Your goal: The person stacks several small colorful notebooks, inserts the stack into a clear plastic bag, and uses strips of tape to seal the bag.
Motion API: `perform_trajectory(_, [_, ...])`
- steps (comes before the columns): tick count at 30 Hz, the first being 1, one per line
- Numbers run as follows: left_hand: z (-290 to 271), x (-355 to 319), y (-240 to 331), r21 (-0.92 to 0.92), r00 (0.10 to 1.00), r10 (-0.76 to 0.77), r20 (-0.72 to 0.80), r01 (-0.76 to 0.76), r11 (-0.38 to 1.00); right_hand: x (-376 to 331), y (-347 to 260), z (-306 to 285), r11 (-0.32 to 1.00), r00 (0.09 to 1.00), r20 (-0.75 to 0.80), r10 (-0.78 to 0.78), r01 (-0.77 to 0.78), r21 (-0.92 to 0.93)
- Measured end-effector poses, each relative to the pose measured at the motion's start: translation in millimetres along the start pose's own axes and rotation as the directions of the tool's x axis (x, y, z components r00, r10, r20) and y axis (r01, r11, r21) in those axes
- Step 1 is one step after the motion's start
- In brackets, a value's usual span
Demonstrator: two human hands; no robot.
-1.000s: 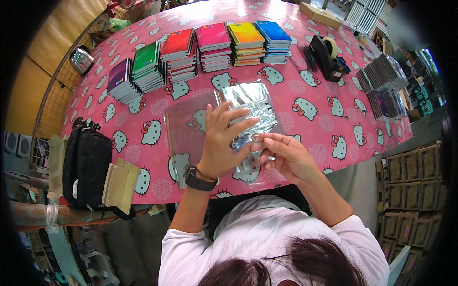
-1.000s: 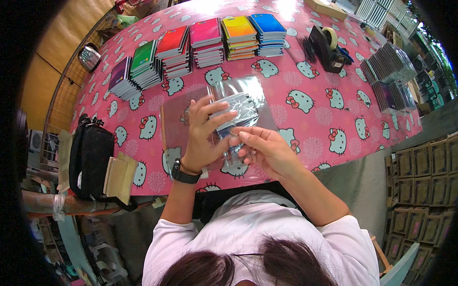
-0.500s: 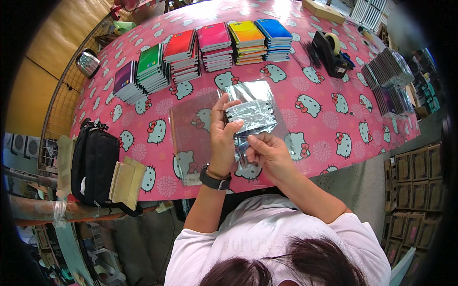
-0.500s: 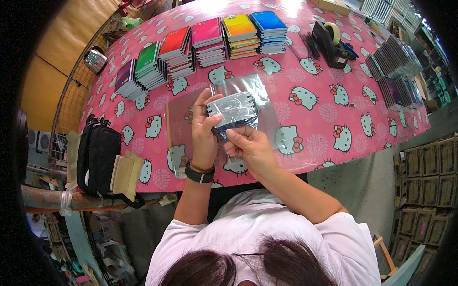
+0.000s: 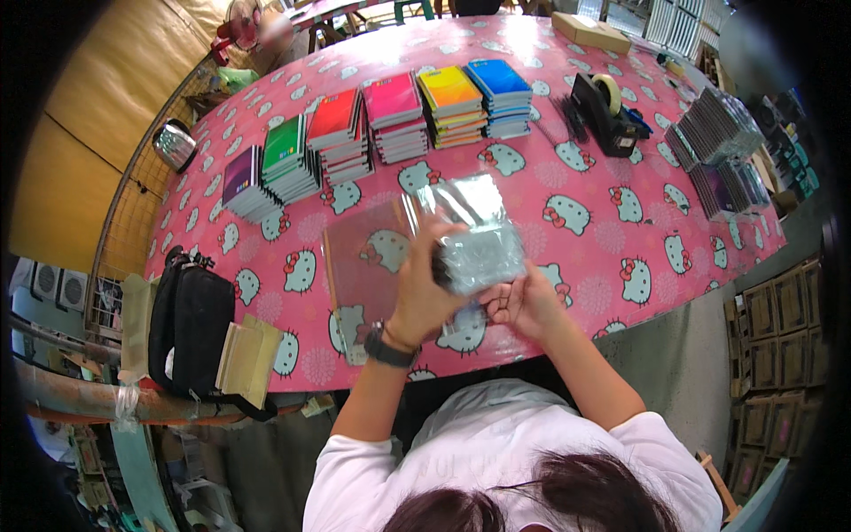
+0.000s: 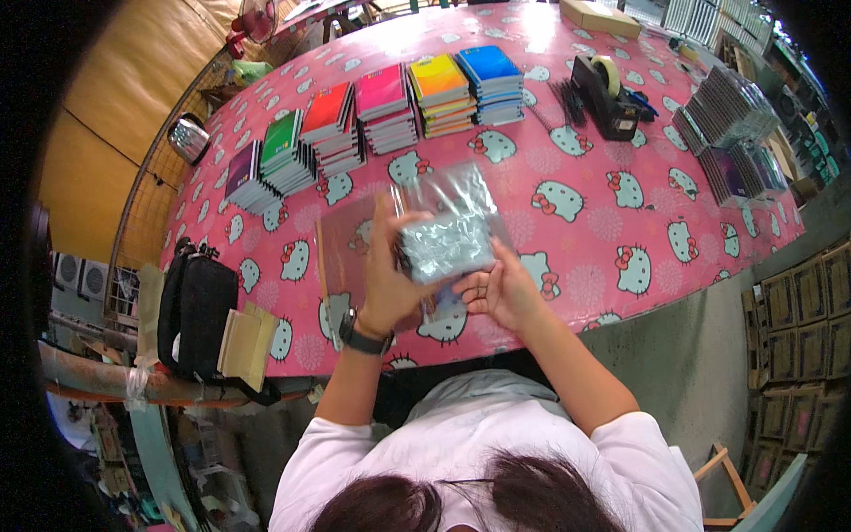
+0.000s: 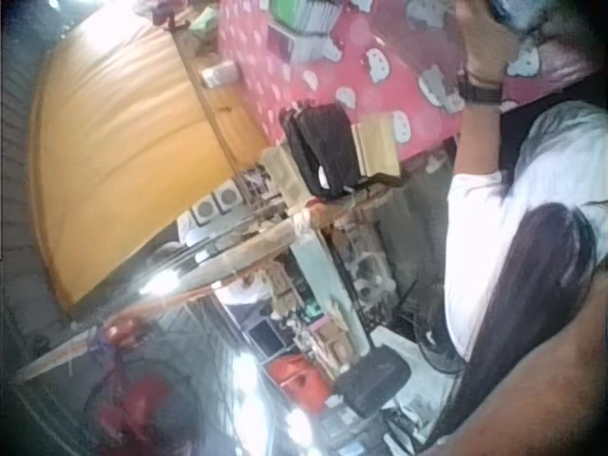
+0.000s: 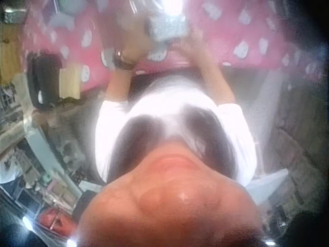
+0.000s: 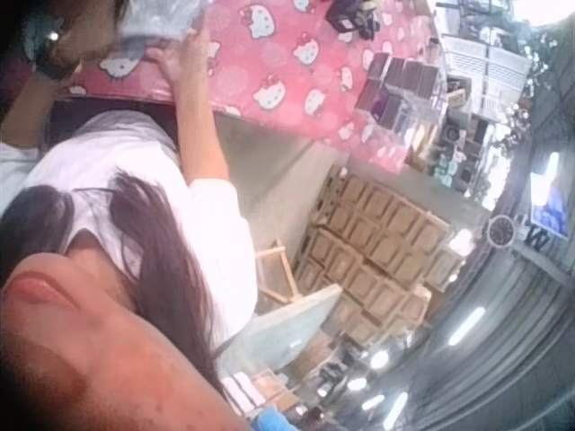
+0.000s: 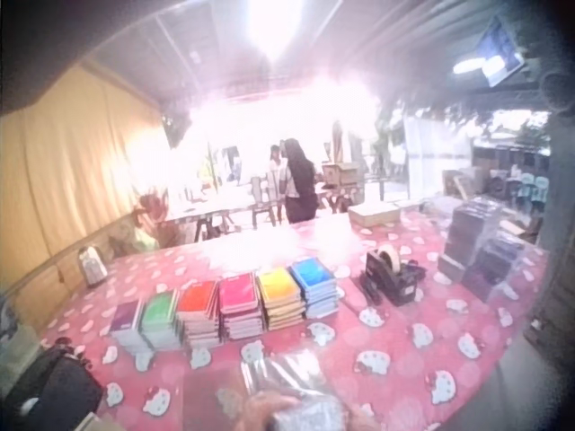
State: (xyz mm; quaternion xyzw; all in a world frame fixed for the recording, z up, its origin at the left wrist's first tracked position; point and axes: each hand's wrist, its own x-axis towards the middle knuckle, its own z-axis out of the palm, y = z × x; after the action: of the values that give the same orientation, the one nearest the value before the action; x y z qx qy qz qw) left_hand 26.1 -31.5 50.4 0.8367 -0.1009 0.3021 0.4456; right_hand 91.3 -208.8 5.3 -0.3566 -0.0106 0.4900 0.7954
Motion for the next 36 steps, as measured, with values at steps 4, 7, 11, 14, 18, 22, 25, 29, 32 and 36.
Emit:
perform_trajectory(4, [-25, 15, 56, 0.348, 0.914, 0.167, 0.37, -0.303, 0.887, -12, -45, -15, 0.984, 0.946, 0.291, -0.14, 0.1, 0.15])
perform_trajectory(7, [-35, 10, 43, -0.275, 0.995, -0.096, 0.037, 0.102, 0.956, -8, -74, 5, 0.921, 0.932, 0.292, -0.213, 0.291, -0.257])
perform_trajectory(11, [-7, 13, 22, -0.421, 0.952, -0.306, -0.017, 0.271, 0.866, 8, -78, 18, 0.595, 0.895, 0.351, -0.275, 0.445, -0.669])
perform_trajectory(14, [2, 24, 2, -0.415, 0.952, -0.265, -0.152, 0.182, 0.892, 1, -82, 39, 0.594, 0.892, 0.384, -0.237, 0.446, -0.67])
perform_trajectory(18, [-14, 40, 30, -0.548, 0.913, -0.309, -0.266, 0.12, 0.828, -3, -104, 55, 0.416, 0.794, 0.413, -0.446, 0.593, -0.689])
perform_trajectory(22, [-23, 53, 49, -0.257, 0.922, -0.353, -0.16, 0.306, 0.917, -13, -125, 62, 0.041, 0.733, 0.331, -0.594, 0.439, -0.898])
perform_trajectory(25, [-36, 68, 52, -0.067, 0.921, -0.308, -0.238, 0.301, 0.951, -32, -147, 91, -0.197, 0.552, 0.475, -0.685, 0.488, -0.851])
perform_trajectory(29, [-47, 103, 49, 0.243, 0.981, 0.153, -0.121, -0.12, 0.963, -49, -151, 108, -0.6, 0.55, 0.738, -0.39, 0.456, -0.657])
perform_trajectory(32, [-35, 128, 40, 0.366, 0.933, -0.005, 0.359, -0.136, 0.921, -45, -136, 105, -0.713, 0.665, 0.724, -0.186, 0.415, -0.565])
perform_trajectory(36, [-36, 133, 37, 0.295, 0.981, -0.09, 0.174, 0.036, 0.955, -63, -150, 88, -0.465, 0.665, 0.717, -0.21, 0.577, -0.671])
